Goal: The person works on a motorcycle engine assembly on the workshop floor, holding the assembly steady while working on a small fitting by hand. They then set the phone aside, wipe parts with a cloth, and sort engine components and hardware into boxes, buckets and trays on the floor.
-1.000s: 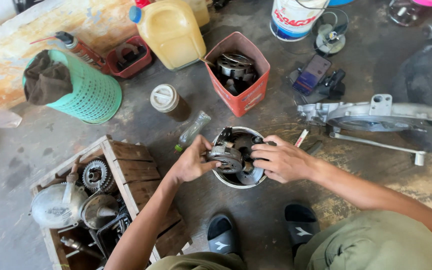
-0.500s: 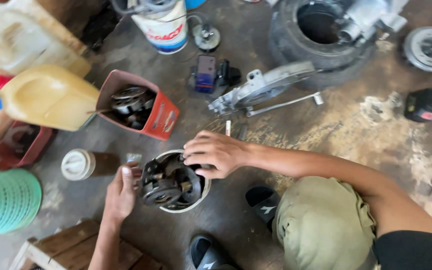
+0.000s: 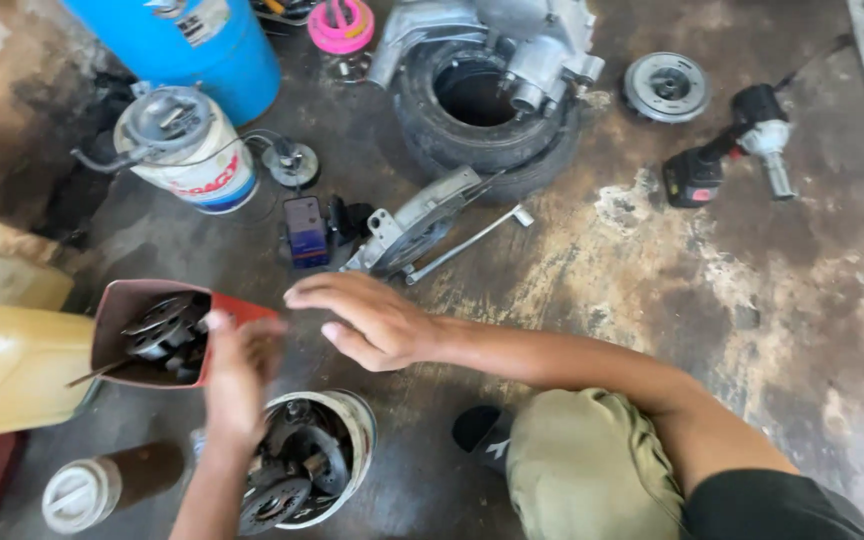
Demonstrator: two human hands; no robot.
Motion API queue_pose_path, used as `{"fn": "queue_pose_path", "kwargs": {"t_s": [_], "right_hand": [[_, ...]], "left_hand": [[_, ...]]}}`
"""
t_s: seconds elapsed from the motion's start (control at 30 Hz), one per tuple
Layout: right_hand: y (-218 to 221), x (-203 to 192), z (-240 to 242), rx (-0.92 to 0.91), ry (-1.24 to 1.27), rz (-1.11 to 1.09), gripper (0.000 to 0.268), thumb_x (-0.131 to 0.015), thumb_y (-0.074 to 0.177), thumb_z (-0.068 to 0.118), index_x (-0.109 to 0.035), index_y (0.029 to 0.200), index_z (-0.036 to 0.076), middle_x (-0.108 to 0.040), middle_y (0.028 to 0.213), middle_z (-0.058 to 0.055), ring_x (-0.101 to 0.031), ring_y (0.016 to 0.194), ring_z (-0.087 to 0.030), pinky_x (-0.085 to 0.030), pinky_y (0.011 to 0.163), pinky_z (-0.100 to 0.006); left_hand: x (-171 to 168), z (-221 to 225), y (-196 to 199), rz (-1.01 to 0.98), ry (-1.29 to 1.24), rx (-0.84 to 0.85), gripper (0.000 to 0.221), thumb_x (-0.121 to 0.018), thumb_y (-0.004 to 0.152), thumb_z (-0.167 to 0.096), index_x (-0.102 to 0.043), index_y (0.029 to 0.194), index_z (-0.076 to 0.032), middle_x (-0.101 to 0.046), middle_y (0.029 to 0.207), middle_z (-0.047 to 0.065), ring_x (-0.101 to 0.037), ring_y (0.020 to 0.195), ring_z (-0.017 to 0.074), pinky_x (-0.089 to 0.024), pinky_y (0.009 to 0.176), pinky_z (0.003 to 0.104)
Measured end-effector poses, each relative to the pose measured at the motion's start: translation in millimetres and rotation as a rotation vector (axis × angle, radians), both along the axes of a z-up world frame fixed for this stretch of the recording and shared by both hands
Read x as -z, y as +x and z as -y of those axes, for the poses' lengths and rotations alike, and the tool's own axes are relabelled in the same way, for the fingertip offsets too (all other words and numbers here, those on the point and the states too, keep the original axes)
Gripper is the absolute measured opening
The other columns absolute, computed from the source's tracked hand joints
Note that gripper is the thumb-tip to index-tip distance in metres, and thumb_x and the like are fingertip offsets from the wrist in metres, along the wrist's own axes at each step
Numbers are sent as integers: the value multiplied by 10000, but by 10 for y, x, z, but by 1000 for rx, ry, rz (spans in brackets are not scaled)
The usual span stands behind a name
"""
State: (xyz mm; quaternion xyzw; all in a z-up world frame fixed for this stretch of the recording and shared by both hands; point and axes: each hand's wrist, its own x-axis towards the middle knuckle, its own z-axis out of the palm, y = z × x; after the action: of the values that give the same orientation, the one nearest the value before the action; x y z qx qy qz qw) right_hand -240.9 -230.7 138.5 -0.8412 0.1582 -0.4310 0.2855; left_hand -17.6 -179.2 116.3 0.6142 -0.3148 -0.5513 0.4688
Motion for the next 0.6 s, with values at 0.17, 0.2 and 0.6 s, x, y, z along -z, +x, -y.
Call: {"fn": "queue_pose_path", "kwargs": {"t_s": [0.17, 0.2, 0.6], "right_hand": [[5, 31, 101, -10, -299, 78, 498, -391, 1102, 329, -524, 1473, 25, -513, 1513, -227, -491, 1426, -429, -439, 1078, -547], [50, 77, 125, -32, -348, 26, 518, -384, 1101, 364, -519, 1484, 42, -487, 1539, -243, -456, 1446, -450, -403, 1094, -578], [457, -177, 1073, -16, -187, -394, 398, -653, 932, 240, -661, 1293, 71, -740, 1132, -149, -709, 1076, -346, -523, 930, -513]], "left_hand": [[18, 304, -657, -589, -130, -33, 779, -298, 993, -733, -663, 1235, -88, -682, 1197, 155, -664, 1020, 296, -502, 944, 444], [142, 328, -677, -657, -159, -12, 775, -295, 994, -734, -667, 1268, -111, -692, 1275, 159, -674, 1051, 278, -507, 966, 444], [-398, 333, 219, -334, 136, -212, 582, -520, 1053, -455, -556, 1366, 35, -732, 1088, 190, -734, 947, 253, -584, 803, 351]]}}
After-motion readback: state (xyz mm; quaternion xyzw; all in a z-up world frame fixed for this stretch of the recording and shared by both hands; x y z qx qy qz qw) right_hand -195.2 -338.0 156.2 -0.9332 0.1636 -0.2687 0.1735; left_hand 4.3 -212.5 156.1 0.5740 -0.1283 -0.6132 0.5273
